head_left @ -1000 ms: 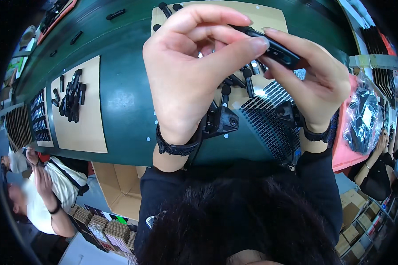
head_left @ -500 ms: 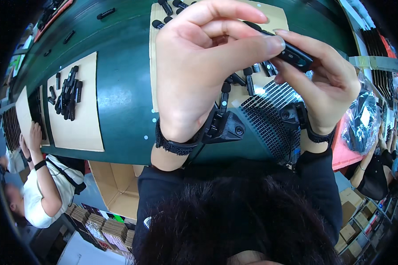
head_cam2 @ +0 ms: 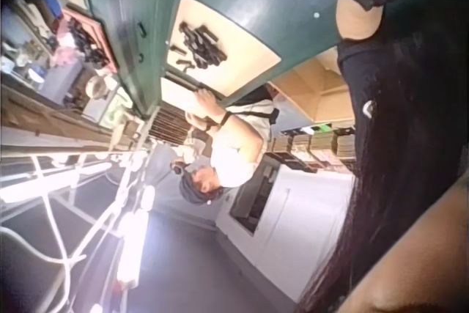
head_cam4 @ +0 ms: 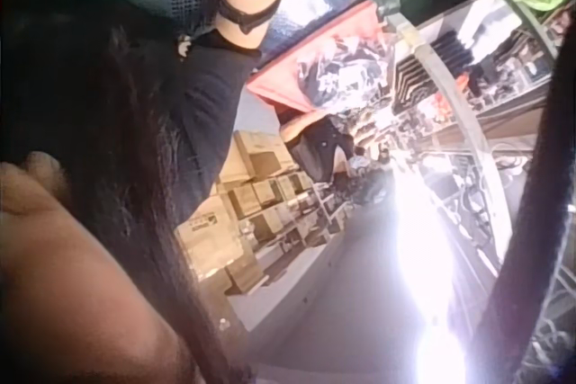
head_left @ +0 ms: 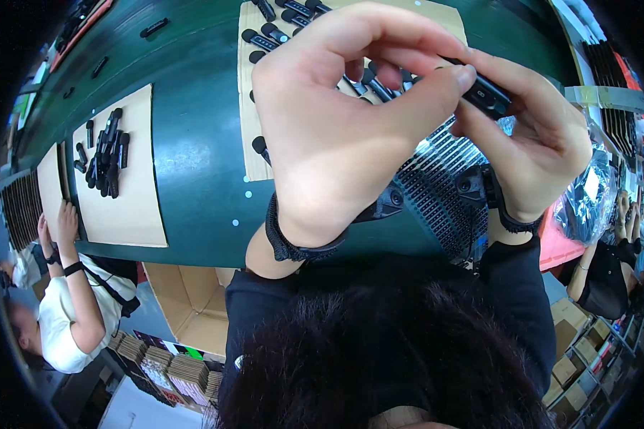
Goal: The person peels stickers from backing sheets and applies them onto small wireless microphone devices by hand.
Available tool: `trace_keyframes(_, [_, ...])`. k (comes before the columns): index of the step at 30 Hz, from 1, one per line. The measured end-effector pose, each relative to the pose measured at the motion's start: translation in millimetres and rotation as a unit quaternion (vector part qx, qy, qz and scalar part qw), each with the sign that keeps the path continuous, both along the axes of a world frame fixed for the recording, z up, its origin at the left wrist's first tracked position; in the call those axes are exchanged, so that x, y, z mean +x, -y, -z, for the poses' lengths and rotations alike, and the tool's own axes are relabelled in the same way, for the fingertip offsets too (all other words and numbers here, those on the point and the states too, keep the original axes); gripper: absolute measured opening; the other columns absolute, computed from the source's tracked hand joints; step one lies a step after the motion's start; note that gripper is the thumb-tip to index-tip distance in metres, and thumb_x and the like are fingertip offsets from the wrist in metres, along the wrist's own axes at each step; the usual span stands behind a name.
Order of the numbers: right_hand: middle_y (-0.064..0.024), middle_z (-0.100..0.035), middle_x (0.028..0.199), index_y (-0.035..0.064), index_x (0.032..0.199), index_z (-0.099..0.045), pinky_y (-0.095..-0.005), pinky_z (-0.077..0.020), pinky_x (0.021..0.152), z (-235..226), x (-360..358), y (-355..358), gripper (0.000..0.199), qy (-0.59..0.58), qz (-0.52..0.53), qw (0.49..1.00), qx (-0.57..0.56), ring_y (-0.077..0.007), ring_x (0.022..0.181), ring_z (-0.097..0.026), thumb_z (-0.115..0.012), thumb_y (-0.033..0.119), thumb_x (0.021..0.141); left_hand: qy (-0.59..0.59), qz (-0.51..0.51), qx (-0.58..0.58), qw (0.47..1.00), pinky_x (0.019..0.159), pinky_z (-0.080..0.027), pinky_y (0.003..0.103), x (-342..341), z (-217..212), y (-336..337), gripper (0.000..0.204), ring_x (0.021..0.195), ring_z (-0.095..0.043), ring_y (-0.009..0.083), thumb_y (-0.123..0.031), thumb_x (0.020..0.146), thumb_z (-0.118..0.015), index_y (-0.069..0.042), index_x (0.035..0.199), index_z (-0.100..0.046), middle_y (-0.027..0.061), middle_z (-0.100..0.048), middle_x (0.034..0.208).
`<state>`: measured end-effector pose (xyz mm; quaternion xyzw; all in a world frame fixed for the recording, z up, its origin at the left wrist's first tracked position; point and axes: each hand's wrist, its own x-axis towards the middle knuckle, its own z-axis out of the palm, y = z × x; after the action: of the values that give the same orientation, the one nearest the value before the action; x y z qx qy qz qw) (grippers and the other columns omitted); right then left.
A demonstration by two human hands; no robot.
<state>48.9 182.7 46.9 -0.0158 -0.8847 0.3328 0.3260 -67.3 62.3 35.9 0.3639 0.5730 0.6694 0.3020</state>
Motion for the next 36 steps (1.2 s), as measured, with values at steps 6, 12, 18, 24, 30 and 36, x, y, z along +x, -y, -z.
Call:
trace_keyframes(6, [-0.0127,-0.062,0.082,-0.0082,0.095,-0.059,-0.0182,-0.0470,0.054,5,-3,4,0.029,0.001,0.029,0.999,0.033,-0.0128,0.062,-0.060,-0.064,-0.010,0.066,-0.034,-0.001,-0.038,0.999,0.060,-0.043,0.019,-2,0,0,0.021,0.067,-0.056,0.0078,0.000,0.076,-0.061,0.004,0.094,-0.054,0.0057,-0.061,0.075])
trace_keyframes(12, [-0.0097,-0.063,0.083,-0.0057,0.092,-0.062,-0.0163,-0.0449,0.053,6,-8,6,0.029,0.009,0.068,0.989,0.132,-0.0090,0.065,-0.058,-0.067,-0.008,0.064,-0.068,-0.002,-0.077,0.995,0.058,-0.043,0.019,-3,-1,-7,0.020,0.066,-0.056,0.0073,-0.001,0.076,-0.061,0.004,0.094,-0.053,0.0055,-0.060,0.074])
trace_keyframes(18, [-0.0117,-0.063,0.083,-0.0072,0.095,-0.060,-0.0167,-0.0458,0.052,-1,-8,9,0.029,0.001,0.050,0.995,0.081,-0.0107,0.065,-0.059,-0.063,-0.010,0.066,-0.102,-0.003,-0.111,0.989,0.056,-0.043,0.020,-16,-1,-12,0.020,0.065,-0.055,0.0069,-0.002,0.077,-0.061,0.004,0.094,-0.053,0.0054,-0.060,0.074])
trace_keyframes(24, [-0.0149,-0.062,0.085,-0.0088,0.098,-0.058,-0.0177,-0.0478,0.051,0,3,-13,0.030,0.037,-0.018,0.983,-0.178,-0.0135,0.065,-0.060,-0.060,-0.012,0.068,0.258,0.139,-0.020,0.956,0.061,-0.041,0.018,-21,-3,1,0.022,0.071,-0.053,0.0059,-0.004,0.082,-0.057,0.005,0.101,-0.050,0.0024,-0.057,0.076])
trace_keyframes(30, [-0.0137,-0.062,0.087,-0.0072,0.096,-0.059,-0.0174,-0.0475,0.050,-4,0,-6,0.029,0.052,-0.012,0.988,-0.145,-0.0123,0.062,-0.060,-0.062,-0.010,0.068,0.062,0.141,0.040,0.987,0.067,-0.044,0.016,-24,9,-3,0.019,0.074,-0.056,0.0085,-0.002,0.078,-0.059,0.003,0.096,-0.057,0.0043,-0.060,0.079])
trace_keyframes(36, [-0.0093,-0.062,0.086,-0.0026,0.095,-0.062,-0.0163,-0.0471,0.051,3,-5,-10,0.027,0.058,-0.009,0.998,0.011,-0.0098,0.061,-0.059,-0.065,-0.006,0.069,-0.084,0.041,0.015,0.995,0.054,-0.039,0.015,-18,29,-16,0.014,0.064,-0.051,0.0040,-0.007,0.080,-0.059,0.002,0.091,-0.060,0.0009,-0.059,0.073])
